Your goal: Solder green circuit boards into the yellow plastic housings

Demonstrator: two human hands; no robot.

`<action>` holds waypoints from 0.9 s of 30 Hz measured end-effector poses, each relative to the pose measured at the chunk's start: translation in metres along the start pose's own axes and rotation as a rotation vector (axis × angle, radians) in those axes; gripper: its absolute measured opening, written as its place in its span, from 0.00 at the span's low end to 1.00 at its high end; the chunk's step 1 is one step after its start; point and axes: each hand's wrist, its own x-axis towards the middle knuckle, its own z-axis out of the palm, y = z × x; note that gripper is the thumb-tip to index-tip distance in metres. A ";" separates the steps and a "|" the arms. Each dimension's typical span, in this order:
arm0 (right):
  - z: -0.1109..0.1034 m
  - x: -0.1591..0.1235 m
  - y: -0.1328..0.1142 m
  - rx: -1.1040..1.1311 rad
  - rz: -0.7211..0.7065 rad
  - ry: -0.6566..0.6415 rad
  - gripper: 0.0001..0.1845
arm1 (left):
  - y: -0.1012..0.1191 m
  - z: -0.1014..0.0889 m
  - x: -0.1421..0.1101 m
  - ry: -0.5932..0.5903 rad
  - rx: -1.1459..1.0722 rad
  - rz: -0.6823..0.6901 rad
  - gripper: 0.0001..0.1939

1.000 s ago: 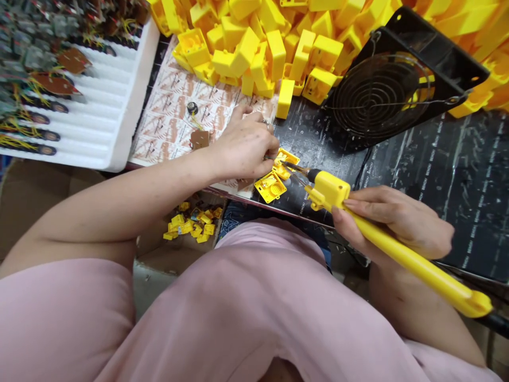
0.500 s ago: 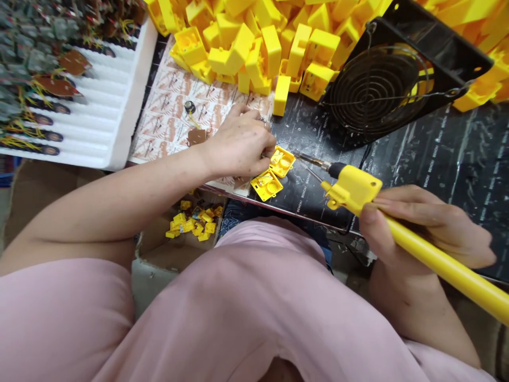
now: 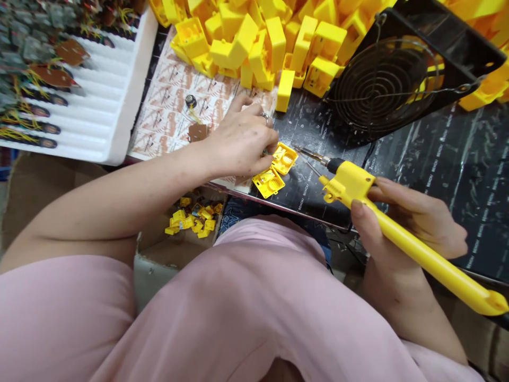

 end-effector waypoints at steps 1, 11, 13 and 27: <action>0.002 0.000 0.002 0.012 -0.064 0.030 0.21 | 0.002 -0.001 -0.002 0.010 -0.004 -0.011 0.08; 0.007 -0.002 0.000 -0.155 -0.211 -0.006 0.26 | 0.007 0.016 -0.013 0.184 -0.086 -0.158 0.11; 0.008 -0.003 0.000 -0.171 -0.219 0.005 0.26 | 0.008 0.018 -0.010 0.188 -0.056 -0.160 0.11; 0.018 0.012 -0.011 -0.236 -0.423 -0.126 0.14 | 0.014 0.015 0.001 0.109 0.117 -0.086 0.17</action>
